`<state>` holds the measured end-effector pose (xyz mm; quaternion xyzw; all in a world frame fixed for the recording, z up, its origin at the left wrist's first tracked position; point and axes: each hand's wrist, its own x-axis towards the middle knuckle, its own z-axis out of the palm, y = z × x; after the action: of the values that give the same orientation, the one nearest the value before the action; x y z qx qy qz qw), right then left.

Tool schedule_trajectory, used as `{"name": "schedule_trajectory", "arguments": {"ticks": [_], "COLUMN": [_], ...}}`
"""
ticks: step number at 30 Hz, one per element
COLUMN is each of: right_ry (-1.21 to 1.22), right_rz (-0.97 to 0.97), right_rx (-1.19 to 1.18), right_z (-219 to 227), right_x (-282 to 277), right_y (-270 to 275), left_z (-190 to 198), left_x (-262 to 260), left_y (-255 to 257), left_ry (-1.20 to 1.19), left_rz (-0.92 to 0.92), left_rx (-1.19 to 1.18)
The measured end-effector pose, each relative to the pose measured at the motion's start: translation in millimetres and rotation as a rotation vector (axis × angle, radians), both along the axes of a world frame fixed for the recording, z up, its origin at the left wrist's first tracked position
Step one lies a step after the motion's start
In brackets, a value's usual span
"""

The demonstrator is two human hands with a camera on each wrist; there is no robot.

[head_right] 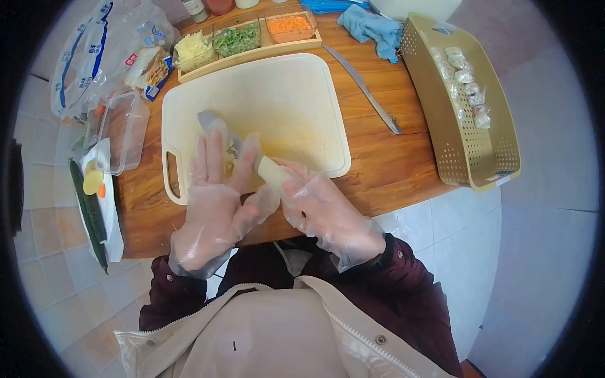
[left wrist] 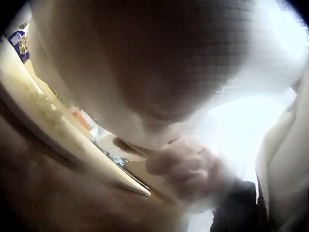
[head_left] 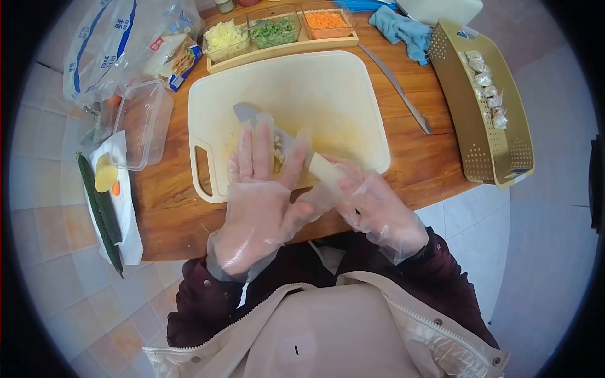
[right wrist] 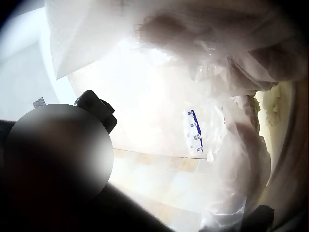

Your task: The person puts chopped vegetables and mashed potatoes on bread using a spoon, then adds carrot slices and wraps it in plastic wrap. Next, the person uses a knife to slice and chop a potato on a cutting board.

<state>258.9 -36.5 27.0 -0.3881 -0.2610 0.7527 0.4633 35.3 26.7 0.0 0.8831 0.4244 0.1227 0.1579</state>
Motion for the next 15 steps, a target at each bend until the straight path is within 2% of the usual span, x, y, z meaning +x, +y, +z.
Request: {"name": "schedule_trajectory", "arguments": {"ticks": [3,6,12,15], "right_ry": [-0.012,0.111,0.149,0.058], "right_rz": [0.143,0.121,0.167,0.160], "right_rx": [0.261,0.124,0.348,0.166], "right_z": [-20,-18,-22,-3], "right_x": [10,15,31,39], "right_y": [-3,-8,-16,-20], "left_z": [0,-2,-5,-8], "left_x": [5,5,3,-1], "left_y": [2,4,11,16], "left_ry": [0.035,0.096,0.152,0.104], "left_rz": [0.038,0.049,0.069,0.083], "left_rx": [0.038,0.059,0.093,0.102]}}
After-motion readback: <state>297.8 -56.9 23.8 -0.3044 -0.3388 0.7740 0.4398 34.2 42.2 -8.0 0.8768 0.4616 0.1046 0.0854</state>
